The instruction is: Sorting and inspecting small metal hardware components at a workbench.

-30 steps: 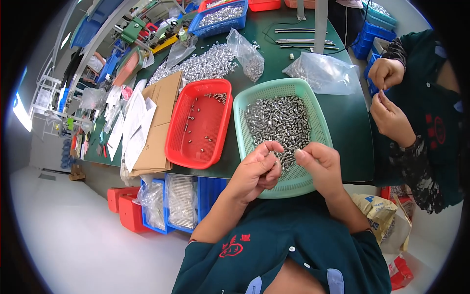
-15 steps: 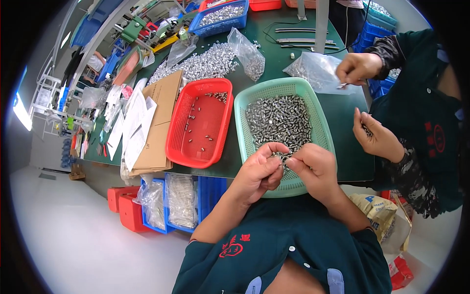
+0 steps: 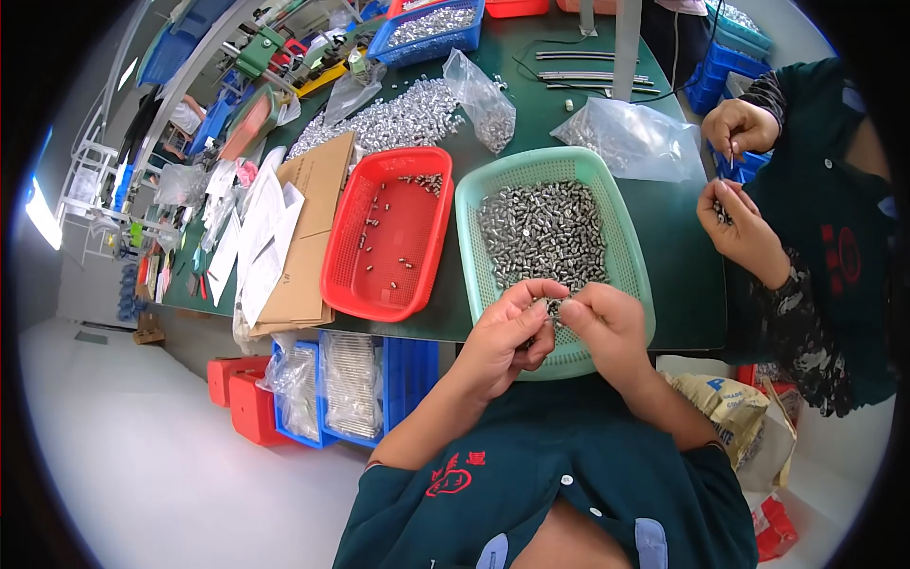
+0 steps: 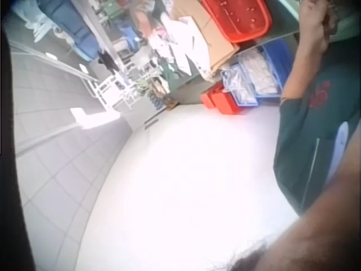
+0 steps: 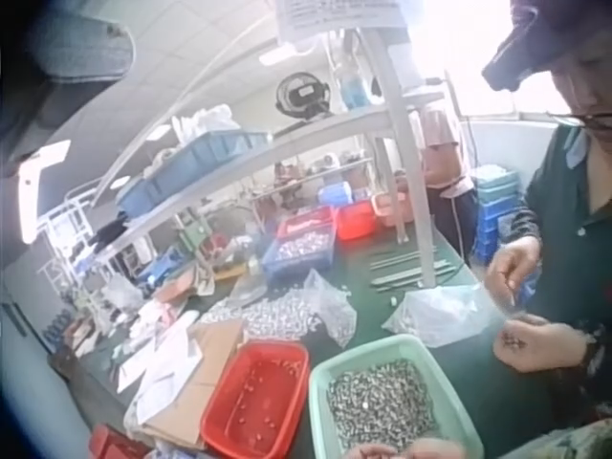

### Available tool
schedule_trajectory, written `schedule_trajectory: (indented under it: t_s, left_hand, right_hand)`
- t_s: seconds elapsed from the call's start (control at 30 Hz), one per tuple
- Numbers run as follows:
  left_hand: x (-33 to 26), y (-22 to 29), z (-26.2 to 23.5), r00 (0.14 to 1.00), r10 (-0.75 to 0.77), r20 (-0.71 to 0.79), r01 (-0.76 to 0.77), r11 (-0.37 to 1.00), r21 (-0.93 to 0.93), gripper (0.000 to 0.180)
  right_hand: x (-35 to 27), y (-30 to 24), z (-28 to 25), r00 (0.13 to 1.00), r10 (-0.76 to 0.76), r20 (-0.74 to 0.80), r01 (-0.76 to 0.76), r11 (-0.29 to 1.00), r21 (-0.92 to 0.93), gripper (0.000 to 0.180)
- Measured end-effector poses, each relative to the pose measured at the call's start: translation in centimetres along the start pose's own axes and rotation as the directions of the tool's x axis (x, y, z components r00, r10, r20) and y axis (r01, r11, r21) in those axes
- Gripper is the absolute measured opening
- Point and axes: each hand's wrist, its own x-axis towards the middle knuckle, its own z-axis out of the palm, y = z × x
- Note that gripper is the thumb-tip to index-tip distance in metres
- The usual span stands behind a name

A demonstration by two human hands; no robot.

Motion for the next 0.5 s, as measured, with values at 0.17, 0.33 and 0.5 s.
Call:
schedule_trajectory:
  t_s: [0.17, 0.33, 0.5]
  left_hand:
    - [0.0, -0.3, -0.6, 0.993, -0.058, -0.098, 0.068, 0.993, 0.100, 0.027]
    - [-0.3, 0.3, -0.7, 0.994, -0.047, -0.101, 0.061, 0.987, 0.146, 0.038]
    - [-0.3, 0.3, -1.2, 0.994, -0.094, -0.052, 0.097, 0.994, 0.052, 0.039]
  right_hand:
    - [0.4, 0.2, -0.4, 0.997, 0.072, -0.007, -0.071, 0.995, 0.067, 0.021]
    - [0.8, -0.1, -1.2, 0.988, -0.150, 0.038, 0.155, 0.963, -0.221, 0.022]
    - [0.6, -0.3, -1.3, 1.000, -0.022, -0.005, 0.021, 0.999, -0.039, 0.020]
